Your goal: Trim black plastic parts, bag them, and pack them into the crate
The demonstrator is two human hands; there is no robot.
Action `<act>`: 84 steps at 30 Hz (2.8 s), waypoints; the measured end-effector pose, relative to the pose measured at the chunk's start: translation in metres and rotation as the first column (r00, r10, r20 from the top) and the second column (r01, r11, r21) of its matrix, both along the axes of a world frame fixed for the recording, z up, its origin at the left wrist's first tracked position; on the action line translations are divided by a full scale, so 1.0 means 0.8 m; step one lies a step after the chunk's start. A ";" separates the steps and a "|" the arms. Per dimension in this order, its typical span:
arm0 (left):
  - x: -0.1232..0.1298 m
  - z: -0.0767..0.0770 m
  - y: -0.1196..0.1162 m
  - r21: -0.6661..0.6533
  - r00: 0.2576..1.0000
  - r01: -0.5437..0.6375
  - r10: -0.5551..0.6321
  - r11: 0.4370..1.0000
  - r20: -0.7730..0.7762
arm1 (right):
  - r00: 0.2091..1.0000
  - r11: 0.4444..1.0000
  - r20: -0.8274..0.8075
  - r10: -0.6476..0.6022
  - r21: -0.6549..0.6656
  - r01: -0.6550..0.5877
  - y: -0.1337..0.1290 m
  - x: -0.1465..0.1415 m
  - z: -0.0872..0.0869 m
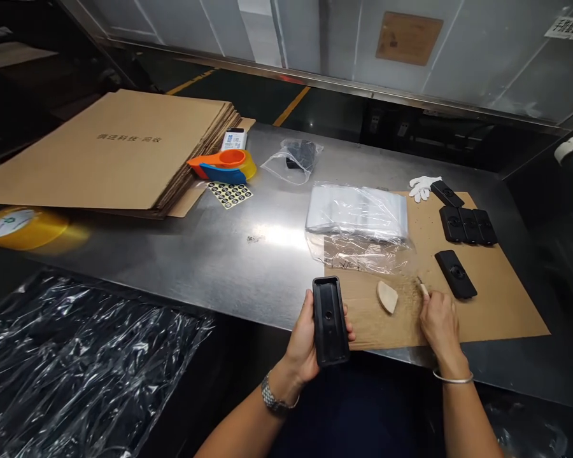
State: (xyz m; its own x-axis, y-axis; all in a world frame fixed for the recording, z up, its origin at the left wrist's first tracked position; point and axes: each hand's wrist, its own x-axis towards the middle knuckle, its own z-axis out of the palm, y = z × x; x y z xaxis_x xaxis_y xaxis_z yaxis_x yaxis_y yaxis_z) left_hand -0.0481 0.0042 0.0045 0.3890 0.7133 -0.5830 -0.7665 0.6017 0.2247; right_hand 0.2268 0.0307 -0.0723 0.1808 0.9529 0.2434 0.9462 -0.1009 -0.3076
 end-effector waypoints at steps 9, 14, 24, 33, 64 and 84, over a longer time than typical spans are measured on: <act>-0.003 0.010 0.019 0.076 0.969 -0.228 0.234 0.971 -0.082 | 0.654 0.802 -0.730 0.197 -0.264 -0.536 -0.082 -0.119 0.097; -0.004 0.014 0.018 0.147 0.960 -0.250 0.265 0.957 -0.092 | 0.498 0.566 -0.854 0.152 -0.338 -0.752 -0.096 -0.159 0.126; -0.002 0.018 0.012 0.210 0.943 -0.284 0.312 0.936 -0.118 | 0.559 0.494 -0.818 0.135 -0.434 -0.754 -0.087 -0.170 0.142; -0.001 0.019 0.008 0.326 0.922 -0.303 0.362 0.895 -0.138 | 0.571 0.475 -0.804 0.165 -0.443 -0.760 -0.086 -0.171 0.142; 0.005 0.022 0.008 0.338 0.844 -0.435 0.509 0.834 -0.168 | 0.627 0.505 -0.747 0.221 -0.462 -0.729 -0.090 -0.170 0.144; 0.012 0.035 0.008 0.463 0.641 -0.623 0.751 0.631 -0.161 | 0.681 0.705 -0.214 0.700 0.061 -0.706 -0.099 -0.173 0.139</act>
